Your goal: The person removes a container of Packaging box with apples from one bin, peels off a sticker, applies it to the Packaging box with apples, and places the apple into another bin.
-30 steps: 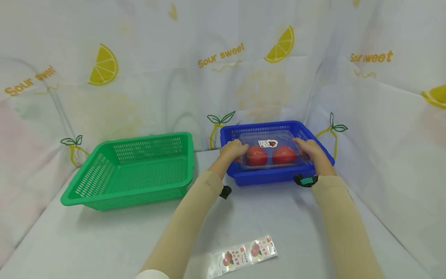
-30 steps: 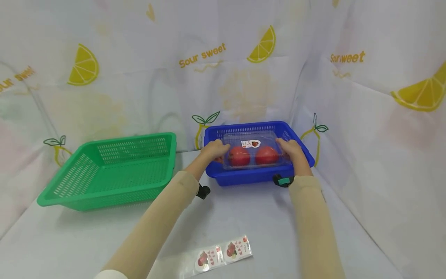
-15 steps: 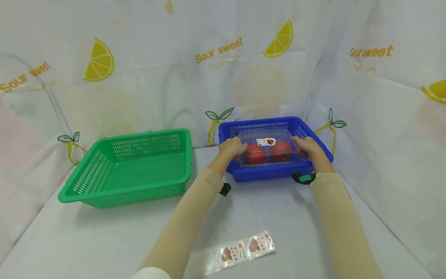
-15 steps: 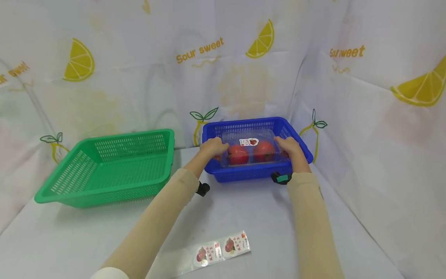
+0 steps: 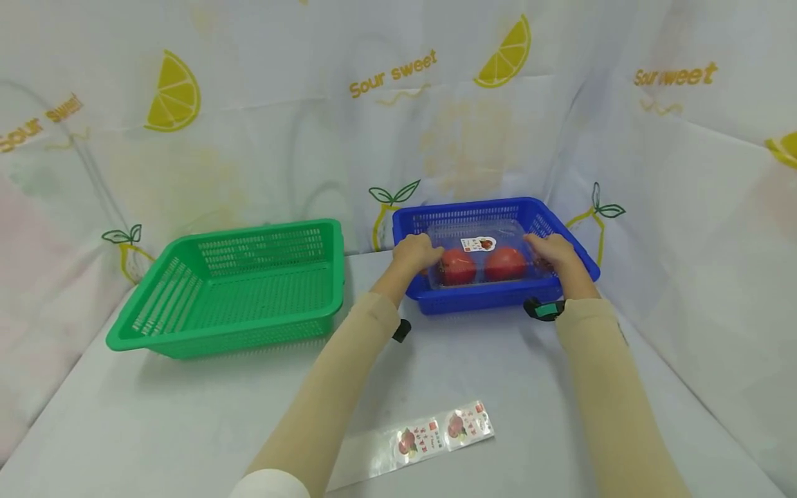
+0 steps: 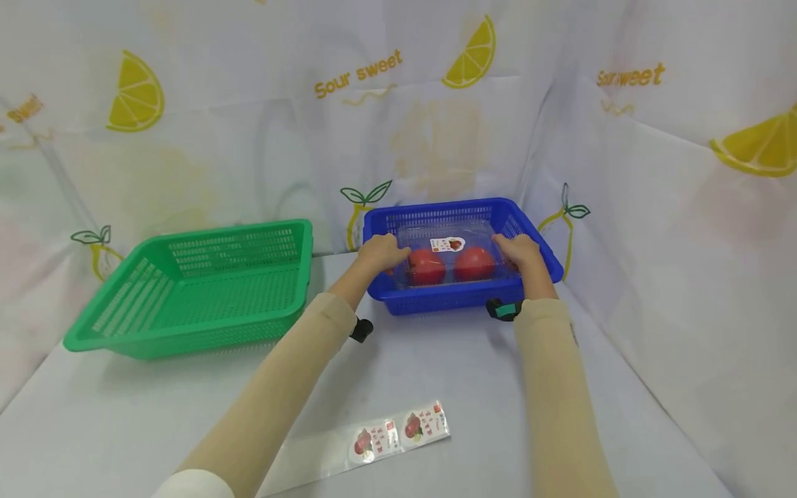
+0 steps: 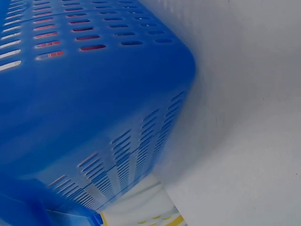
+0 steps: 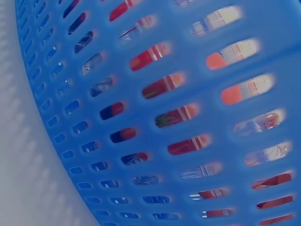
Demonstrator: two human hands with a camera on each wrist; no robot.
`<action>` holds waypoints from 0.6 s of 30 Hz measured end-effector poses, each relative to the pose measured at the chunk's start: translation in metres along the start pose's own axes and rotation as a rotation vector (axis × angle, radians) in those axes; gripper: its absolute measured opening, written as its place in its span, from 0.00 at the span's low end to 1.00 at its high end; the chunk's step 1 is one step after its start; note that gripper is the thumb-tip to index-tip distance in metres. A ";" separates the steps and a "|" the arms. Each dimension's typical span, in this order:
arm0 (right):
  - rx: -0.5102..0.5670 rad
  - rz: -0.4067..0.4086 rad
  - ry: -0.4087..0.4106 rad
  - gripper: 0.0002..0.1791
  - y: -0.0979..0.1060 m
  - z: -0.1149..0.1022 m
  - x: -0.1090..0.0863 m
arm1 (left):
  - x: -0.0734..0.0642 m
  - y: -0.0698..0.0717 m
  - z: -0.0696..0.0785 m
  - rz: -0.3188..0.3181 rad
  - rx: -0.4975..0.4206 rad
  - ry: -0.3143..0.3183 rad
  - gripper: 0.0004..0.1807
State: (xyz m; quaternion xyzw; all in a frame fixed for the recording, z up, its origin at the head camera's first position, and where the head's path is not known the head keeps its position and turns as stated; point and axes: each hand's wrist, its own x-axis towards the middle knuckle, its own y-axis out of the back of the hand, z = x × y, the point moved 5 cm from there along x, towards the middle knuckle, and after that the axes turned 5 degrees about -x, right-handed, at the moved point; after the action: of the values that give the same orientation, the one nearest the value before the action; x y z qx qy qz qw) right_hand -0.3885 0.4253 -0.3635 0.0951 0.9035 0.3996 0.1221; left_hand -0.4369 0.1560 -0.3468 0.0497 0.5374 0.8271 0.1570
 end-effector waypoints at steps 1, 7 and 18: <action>-0.007 0.011 0.001 0.27 0.000 0.000 0.000 | 0.000 0.000 0.000 0.006 0.008 -0.008 0.24; -0.122 0.108 0.029 0.30 0.002 -0.002 -0.005 | -0.001 -0.001 0.002 0.017 0.034 -0.021 0.23; -0.162 0.193 0.075 0.25 0.003 -0.010 -0.006 | -0.005 0.000 0.003 0.023 0.060 -0.025 0.20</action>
State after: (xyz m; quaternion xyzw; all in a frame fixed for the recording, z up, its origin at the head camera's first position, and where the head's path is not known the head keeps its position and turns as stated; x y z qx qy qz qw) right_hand -0.3854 0.4190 -0.3536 0.1562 0.8590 0.4842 0.0565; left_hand -0.4317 0.1567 -0.3450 0.0709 0.5595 0.8115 0.1528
